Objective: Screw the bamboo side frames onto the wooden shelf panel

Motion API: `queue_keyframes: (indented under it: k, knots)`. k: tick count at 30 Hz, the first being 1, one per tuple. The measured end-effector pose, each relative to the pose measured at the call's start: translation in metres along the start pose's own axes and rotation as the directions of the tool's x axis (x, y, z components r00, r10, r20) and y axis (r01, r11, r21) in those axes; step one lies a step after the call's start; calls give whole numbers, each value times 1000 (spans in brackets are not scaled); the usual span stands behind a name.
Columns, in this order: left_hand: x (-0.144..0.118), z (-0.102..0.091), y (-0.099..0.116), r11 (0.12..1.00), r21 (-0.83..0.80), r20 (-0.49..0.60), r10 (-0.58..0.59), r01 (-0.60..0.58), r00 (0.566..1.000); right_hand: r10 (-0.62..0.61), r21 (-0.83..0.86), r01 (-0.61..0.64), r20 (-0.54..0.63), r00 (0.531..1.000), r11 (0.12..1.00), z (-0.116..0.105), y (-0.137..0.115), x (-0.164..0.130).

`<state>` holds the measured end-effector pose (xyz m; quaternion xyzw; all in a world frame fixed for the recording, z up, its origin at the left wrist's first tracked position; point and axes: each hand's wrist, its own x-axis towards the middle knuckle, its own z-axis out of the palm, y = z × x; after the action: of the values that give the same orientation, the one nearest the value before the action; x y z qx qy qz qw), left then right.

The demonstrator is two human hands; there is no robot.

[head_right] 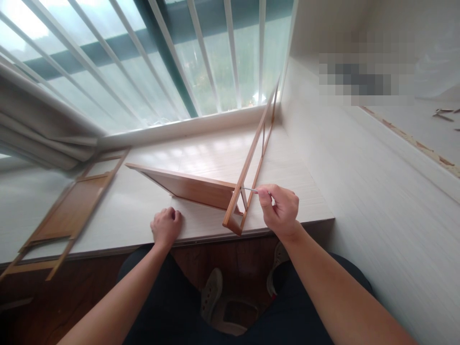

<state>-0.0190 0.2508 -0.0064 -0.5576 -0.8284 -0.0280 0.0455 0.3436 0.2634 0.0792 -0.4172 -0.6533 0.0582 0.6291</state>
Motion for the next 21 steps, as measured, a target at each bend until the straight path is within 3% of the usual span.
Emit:
queue_keyframes:
  k: [6,21]
  knots:
    - [0,-1,0,1000,-1,2,-2,2,1000,-127,60,125,14,992,990,2,16,-1]
    - [0,2,-2,1000,12,-10,3,-3,1000,-243,91,238,41,969,967,-1,23,4]
